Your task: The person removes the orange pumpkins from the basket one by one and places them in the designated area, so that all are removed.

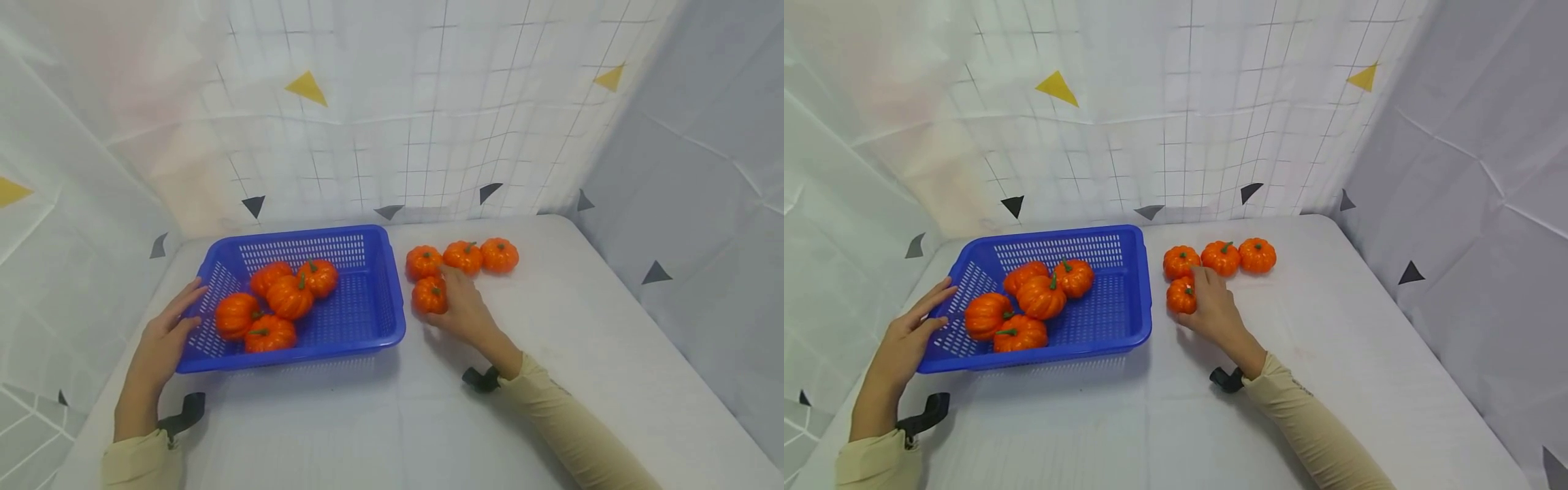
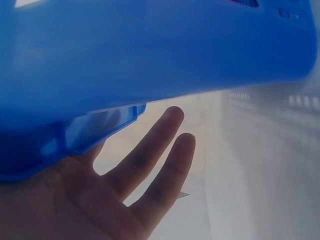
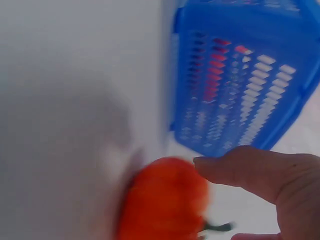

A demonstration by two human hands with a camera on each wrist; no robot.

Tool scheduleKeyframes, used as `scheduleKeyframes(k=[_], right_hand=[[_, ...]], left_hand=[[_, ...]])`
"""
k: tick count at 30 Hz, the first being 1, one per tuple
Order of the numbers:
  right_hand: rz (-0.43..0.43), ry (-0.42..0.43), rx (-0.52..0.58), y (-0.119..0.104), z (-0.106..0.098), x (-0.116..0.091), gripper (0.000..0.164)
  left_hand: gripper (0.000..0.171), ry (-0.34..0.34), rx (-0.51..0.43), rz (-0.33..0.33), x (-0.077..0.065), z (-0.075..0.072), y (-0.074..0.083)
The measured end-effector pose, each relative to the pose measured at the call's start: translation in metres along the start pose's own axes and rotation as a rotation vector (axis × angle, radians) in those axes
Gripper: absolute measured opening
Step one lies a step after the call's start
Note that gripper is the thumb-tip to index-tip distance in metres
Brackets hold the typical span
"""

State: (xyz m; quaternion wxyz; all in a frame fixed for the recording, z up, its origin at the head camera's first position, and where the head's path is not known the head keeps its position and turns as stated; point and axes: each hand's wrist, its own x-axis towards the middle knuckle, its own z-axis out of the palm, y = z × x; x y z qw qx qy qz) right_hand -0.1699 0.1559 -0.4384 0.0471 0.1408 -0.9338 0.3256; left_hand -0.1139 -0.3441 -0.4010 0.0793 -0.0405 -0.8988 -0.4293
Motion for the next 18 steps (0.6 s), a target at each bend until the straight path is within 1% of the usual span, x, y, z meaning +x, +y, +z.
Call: scheduleKeyframes(k=[2, 6, 9, 12, 15, 18], right_hand=[[-0.040, 0.025, 0.001, -0.009, -0.005, -0.001, 0.088], [-0.119, 0.071, 0.054, -0.032, -0.017, -0.002, 0.081], [-0.146, 0.076, 0.105, -0.051, -0.025, 0.000, 0.078], [-0.148, 0.050, 0.147, -0.072, -0.033, 0.005, 0.077], [-0.143, -0.004, 0.180, -0.089, -0.037, 0.011, 0.076], [-0.152, -0.064, 0.214, -0.102, -0.036, 0.019, 0.074]], left_hand=[[0.051, 0.003, -0.001, -0.003, 0.000, 0.000, 0.000], [0.051, 0.007, -0.001, -0.019, 0.001, 0.001, -0.001], [0.051, 0.008, 0.001, -0.024, 0.002, 0.001, 0.000], [0.051, 0.009, 0.004, -0.022, 0.001, 0.001, 0.001], [0.051, 0.008, 0.003, -0.023, 0.001, 0.000, 0.000], [0.051, 0.005, 0.004, -0.025, 0.001, 0.000, -0.001]])
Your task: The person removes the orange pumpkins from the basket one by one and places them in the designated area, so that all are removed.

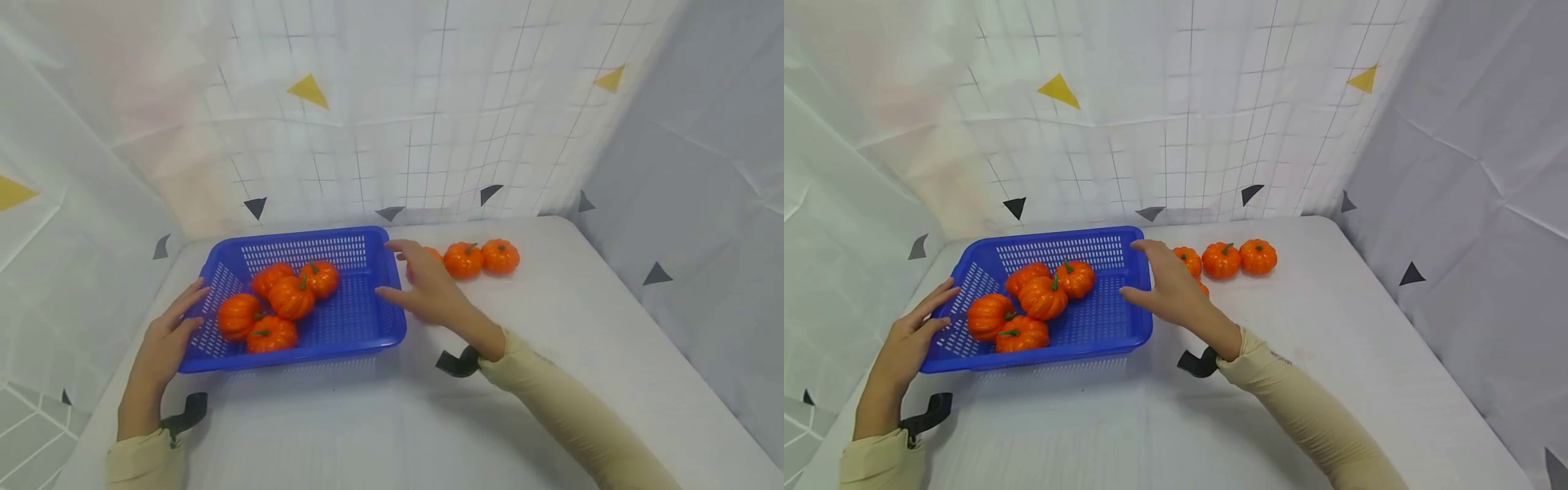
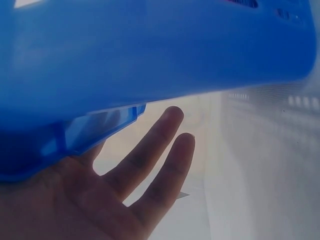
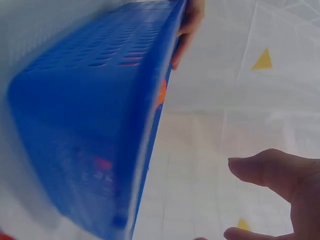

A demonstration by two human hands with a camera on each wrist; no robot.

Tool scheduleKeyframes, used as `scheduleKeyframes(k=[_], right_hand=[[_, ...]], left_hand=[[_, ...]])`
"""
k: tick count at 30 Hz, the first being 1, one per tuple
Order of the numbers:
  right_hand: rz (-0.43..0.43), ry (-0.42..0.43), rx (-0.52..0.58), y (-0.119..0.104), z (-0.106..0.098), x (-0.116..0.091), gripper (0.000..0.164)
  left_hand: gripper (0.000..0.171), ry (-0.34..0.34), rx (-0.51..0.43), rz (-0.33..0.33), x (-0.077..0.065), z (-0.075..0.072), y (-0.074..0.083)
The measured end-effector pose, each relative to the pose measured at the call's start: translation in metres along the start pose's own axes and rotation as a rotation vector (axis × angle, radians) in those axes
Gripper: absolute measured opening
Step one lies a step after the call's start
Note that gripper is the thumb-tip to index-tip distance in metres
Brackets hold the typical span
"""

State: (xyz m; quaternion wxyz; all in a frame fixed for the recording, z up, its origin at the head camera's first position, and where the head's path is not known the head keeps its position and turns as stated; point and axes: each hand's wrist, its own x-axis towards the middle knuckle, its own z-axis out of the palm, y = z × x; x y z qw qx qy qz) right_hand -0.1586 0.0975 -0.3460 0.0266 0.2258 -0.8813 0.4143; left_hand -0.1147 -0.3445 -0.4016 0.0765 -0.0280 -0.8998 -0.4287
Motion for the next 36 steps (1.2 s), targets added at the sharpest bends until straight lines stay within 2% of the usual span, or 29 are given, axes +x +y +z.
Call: scheduleKeyframes(k=[4, 7, 13, 19, 24, 30, 36], right_hand=[[-0.030, -0.063, 0.027, -0.015, 0.005, 0.013, 0.074], [-0.053, -0.081, 0.029, -0.028, 0.008, 0.023, 0.072], [-0.094, -0.150, -0.028, -0.046, 0.016, 0.051, 0.069], [-0.020, -0.304, 0.023, -0.037, 0.036, 0.078, 0.067], [0.001, -0.381, 0.027, -0.031, 0.052, 0.092, 0.066], [-0.006, -0.467, -0.030, -0.035, 0.066, 0.104, 0.067], [-0.051, -0.546, -0.132, -0.034, 0.085, 0.111, 0.058]], left_hand=[[0.051, 0.000, 0.009, 0.000, 0.000, 0.000, 0.000], [0.051, 0.003, 0.008, 0.002, 0.001, 0.000, 0.000], [0.052, 0.001, 0.002, -0.002, 0.002, -0.001, 0.001], [0.052, -0.004, 0.013, -0.015, 0.001, 0.000, 0.002], [0.052, -0.006, 0.014, -0.002, 0.000, 0.000, 0.002], [0.051, -0.002, 0.011, 0.011, 0.000, 0.000, 0.001], [0.051, 0.004, 0.005, 0.030, -0.001, 0.001, 0.000]])
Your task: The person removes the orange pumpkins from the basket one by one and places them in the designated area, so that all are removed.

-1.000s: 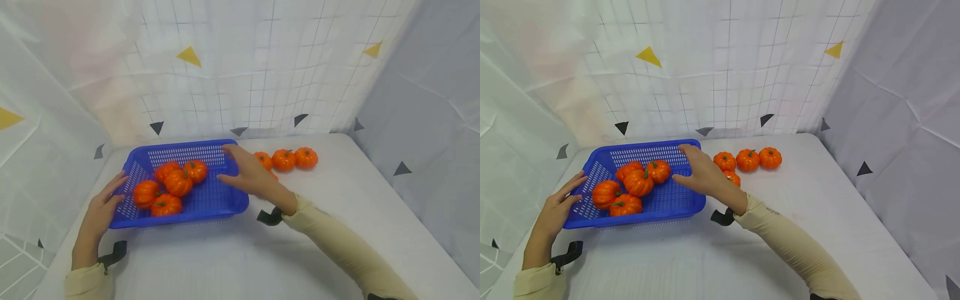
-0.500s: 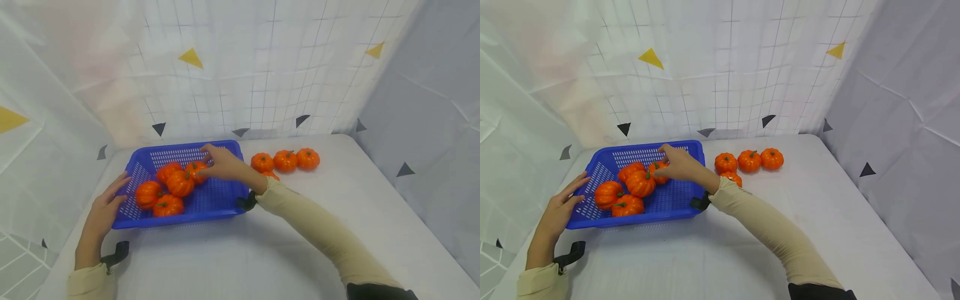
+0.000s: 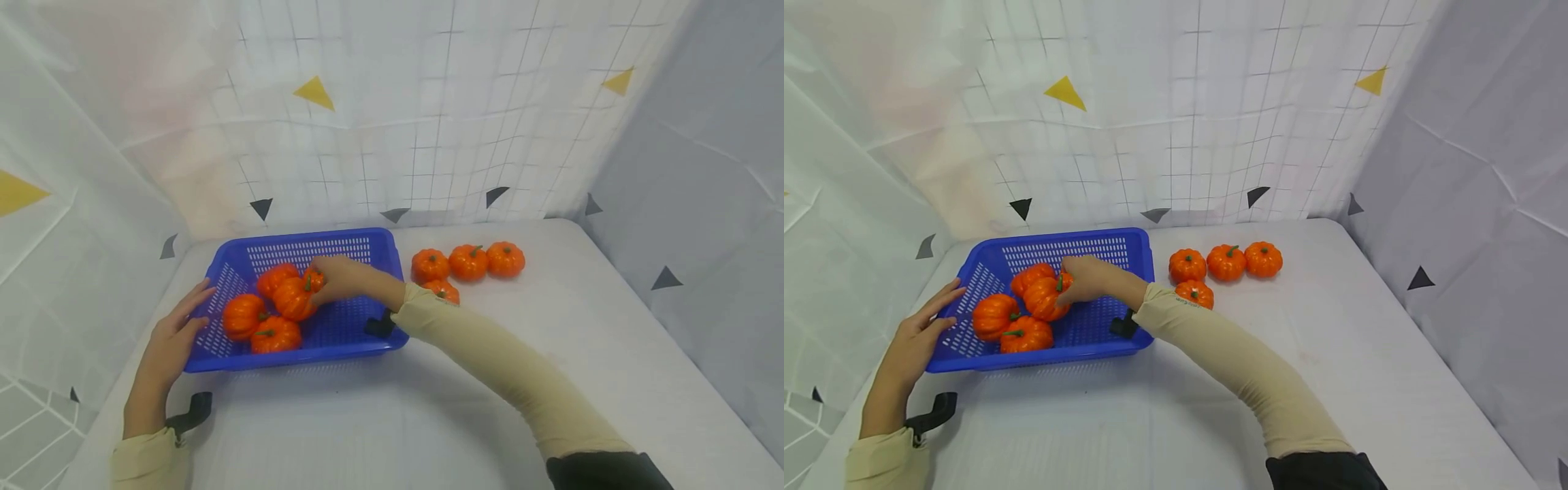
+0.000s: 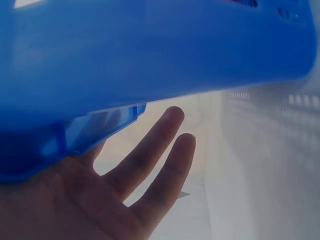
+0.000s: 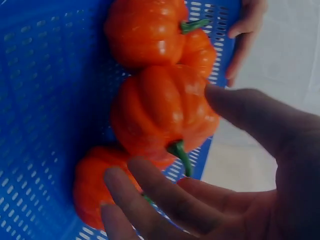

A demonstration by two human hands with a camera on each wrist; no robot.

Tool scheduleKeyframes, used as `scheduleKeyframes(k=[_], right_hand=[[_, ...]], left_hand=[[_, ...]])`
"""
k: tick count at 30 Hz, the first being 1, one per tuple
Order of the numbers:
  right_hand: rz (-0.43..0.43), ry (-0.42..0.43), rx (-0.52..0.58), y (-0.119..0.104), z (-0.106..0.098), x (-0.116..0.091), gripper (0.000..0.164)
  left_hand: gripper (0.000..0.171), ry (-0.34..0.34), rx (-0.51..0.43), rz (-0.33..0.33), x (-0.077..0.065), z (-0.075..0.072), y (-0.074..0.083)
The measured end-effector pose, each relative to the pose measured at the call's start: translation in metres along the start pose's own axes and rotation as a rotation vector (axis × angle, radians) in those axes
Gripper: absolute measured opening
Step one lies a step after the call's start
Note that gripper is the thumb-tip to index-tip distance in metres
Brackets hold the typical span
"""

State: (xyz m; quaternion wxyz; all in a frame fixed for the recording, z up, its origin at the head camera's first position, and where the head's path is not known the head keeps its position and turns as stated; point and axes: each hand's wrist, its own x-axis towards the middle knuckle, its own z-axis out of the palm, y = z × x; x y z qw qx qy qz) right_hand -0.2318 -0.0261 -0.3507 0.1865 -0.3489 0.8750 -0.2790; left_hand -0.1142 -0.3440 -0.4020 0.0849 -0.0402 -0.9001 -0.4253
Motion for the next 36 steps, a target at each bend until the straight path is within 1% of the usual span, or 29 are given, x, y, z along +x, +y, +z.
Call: scheduleKeyframes(k=[3, 8, 12, 15, 20, 25, 30, 36], right_hand=[[0.019, -0.022, -0.003, 0.001, 0.006, 0.004, 0.057], [0.062, -0.035, 0.017, 0.002, 0.013, 0.007, 0.063], [0.082, -0.042, 0.095, 0.005, 0.016, 0.009, 0.067], [0.096, -0.044, 0.164, 0.005, 0.018, 0.010, 0.066], [0.105, -0.040, 0.208, 0.005, 0.024, 0.013, 0.063], [0.100, -0.038, 0.245, 0.009, 0.028, 0.016, 0.062], [0.105, -0.041, 0.266, 0.013, 0.028, 0.017, 0.070], [0.094, -0.064, 0.268, 0.015, 0.025, 0.014, 0.080]], left_hand=[[0.051, -0.004, -0.004, 0.003, 0.001, 0.000, 0.001], [0.051, -0.010, 0.004, 0.003, 0.001, 0.000, 0.003], [0.051, -0.012, 0.019, -0.008, 0.002, -0.001, 0.004], [0.051, -0.012, 0.024, -0.016, 0.002, -0.002, 0.003], [0.051, -0.008, 0.019, -0.023, 0.002, -0.002, 0.001], [0.052, -0.007, 0.018, -0.027, 0.001, -0.001, 0.001], [0.051, -0.009, 0.023, -0.023, 0.001, -0.001, 0.002], [0.052, -0.013, 0.022, -0.046, 0.000, 0.000, 0.001]])
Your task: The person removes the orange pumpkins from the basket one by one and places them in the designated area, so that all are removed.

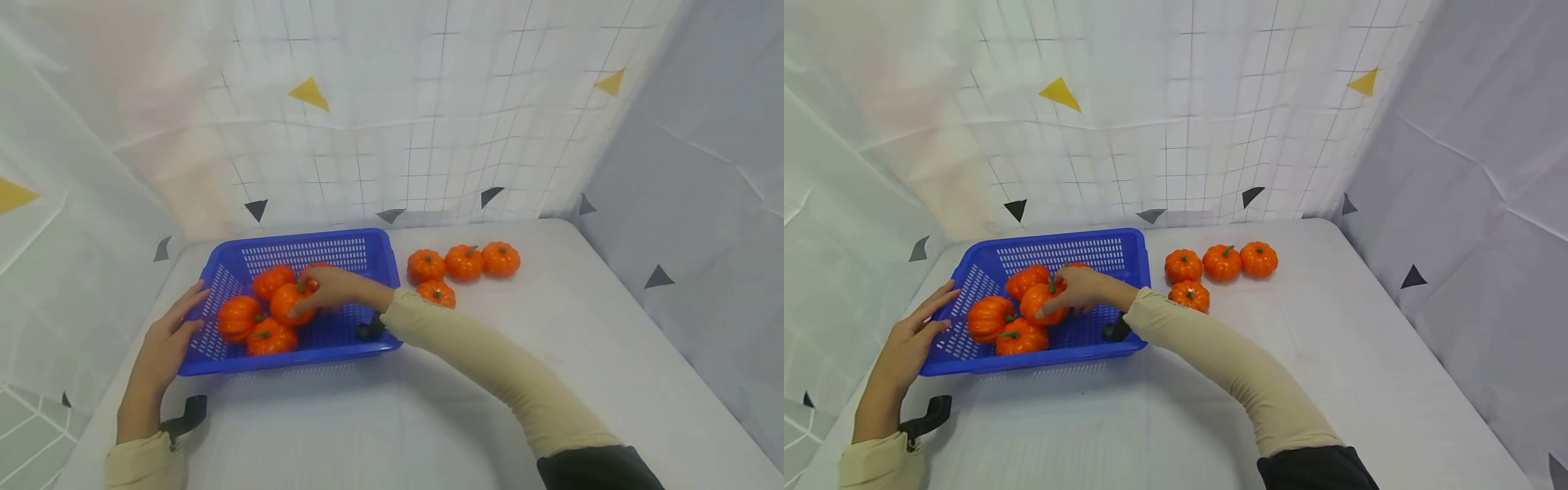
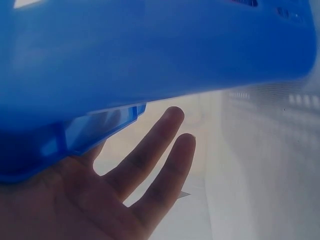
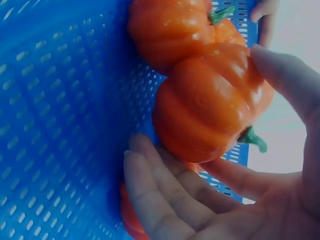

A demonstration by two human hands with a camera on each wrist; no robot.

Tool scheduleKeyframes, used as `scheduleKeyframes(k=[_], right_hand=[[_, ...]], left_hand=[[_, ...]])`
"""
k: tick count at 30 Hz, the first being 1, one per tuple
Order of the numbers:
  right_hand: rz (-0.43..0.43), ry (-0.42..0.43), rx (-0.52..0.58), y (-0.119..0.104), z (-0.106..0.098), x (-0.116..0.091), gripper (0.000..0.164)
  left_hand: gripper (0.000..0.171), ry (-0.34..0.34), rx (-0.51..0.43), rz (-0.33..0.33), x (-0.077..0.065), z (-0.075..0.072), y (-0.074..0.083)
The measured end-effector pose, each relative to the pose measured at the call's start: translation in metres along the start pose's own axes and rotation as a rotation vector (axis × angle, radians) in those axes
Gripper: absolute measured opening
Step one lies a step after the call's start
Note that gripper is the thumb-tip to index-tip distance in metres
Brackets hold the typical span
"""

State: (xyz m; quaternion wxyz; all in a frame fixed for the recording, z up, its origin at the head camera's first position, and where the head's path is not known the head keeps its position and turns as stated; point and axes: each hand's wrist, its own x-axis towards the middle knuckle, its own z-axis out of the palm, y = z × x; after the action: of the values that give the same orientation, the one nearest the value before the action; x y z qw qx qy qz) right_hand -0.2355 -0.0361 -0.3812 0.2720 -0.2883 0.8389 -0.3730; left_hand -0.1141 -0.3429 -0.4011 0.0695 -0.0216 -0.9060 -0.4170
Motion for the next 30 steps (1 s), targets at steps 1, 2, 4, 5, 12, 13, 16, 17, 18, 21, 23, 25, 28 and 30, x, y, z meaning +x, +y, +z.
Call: scheduleKeyframes(k=[1, 2, 4, 5, 12, 13, 16, 17, 18, 21, 23, 25, 28, 30], right_hand=[[-0.004, -0.006, -0.002, 0.000, -0.001, -0.001, 0.082], [-0.010, -0.010, -0.004, 0.000, -0.001, -0.003, 0.082], [-0.021, -0.017, -0.009, -0.001, -0.003, -0.006, 0.083], [-0.032, -0.020, -0.011, -0.002, -0.004, -0.007, 0.083], [-0.077, 0.018, -0.091, -0.008, -0.015, -0.018, 0.078], [-0.083, 0.024, -0.098, -0.010, -0.017, -0.020, 0.076], [-0.108, 0.045, -0.110, -0.015, -0.024, -0.027, 0.071], [-0.116, 0.051, -0.107, -0.017, -0.025, -0.030, 0.070], [-0.124, 0.053, -0.104, -0.018, -0.026, -0.033, 0.070], [-0.132, 0.069, -0.104, -0.020, -0.030, -0.041, 0.071], [-0.133, 0.079, -0.099, -0.020, -0.032, -0.047, 0.073], [-0.122, 0.098, -0.095, -0.020, -0.033, -0.054, 0.076], [-0.103, 0.134, -0.086, -0.018, -0.035, -0.066, 0.080], [-0.091, 0.157, -0.071, -0.018, -0.035, -0.074, 0.082]], left_hand=[[0.052, 0.000, 0.000, -0.001, 0.000, 0.000, 0.000], [0.052, 0.000, -0.001, 0.000, 0.000, 0.000, 0.000], [0.052, -0.001, -0.003, 0.002, 0.000, 0.001, -0.001], [0.052, -0.001, -0.003, 0.003, 0.000, 0.001, -0.001], [0.052, -0.002, 0.005, -0.011, 0.001, 0.001, -0.001], [0.052, -0.002, 0.005, -0.013, 0.001, 0.001, -0.001], [0.052, -0.001, 0.005, -0.010, 0.001, 0.001, -0.001], [0.052, 0.000, 0.004, -0.009, 0.001, 0.000, 0.000], [0.052, 0.000, 0.000, -0.005, 0.001, 0.000, 0.000], [0.052, 0.000, -0.003, -0.006, 0.000, 0.000, 0.000], [0.052, 0.000, -0.004, -0.007, 0.000, 0.000, 0.000], [0.052, 0.001, -0.005, -0.006, 0.000, 0.000, -0.001], [0.052, 0.004, -0.010, 0.002, 0.000, 0.001, -0.001], [0.052, 0.006, -0.012, 0.003, 0.000, 0.000, -0.001]])
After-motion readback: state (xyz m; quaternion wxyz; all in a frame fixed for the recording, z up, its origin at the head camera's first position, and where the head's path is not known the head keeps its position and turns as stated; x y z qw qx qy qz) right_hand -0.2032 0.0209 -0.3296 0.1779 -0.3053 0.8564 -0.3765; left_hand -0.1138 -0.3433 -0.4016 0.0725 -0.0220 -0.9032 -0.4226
